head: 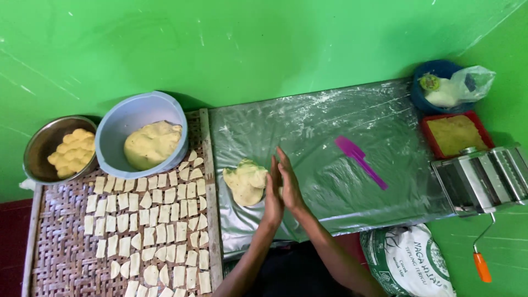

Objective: Cutting dough into small pieces and rolling them into balls by hand on a plastic-covered floor.

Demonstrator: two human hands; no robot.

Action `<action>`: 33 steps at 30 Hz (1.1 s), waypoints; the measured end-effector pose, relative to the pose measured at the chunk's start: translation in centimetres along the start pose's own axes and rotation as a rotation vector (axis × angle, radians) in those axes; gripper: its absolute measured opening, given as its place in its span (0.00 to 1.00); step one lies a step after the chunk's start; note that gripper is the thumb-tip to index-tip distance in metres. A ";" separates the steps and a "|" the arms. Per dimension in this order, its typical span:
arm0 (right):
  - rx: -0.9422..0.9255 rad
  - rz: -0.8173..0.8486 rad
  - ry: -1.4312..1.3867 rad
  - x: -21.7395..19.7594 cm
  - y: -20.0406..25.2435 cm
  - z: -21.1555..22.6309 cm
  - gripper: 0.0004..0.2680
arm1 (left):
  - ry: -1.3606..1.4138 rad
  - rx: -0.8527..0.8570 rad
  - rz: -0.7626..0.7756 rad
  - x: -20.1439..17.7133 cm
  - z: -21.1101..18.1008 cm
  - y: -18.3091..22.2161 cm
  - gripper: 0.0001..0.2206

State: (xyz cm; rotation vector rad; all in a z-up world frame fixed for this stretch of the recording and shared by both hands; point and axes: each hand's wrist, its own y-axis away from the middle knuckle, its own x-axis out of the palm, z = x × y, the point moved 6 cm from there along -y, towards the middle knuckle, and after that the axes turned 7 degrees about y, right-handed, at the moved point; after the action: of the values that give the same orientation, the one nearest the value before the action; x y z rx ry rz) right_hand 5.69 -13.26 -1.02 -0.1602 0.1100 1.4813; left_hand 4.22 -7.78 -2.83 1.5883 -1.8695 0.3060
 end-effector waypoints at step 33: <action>-0.087 0.056 -0.005 1.7 3.5 1.4 0.25 | -0.293 0.102 0.000 -2.9 -0.1 -3.0 0.31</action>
State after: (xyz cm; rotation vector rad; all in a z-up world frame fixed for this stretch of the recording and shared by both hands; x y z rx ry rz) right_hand 2.34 -11.08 -0.08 -0.2252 0.0458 1.5433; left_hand 7.28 -6.11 -5.22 1.7801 -2.1023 0.1780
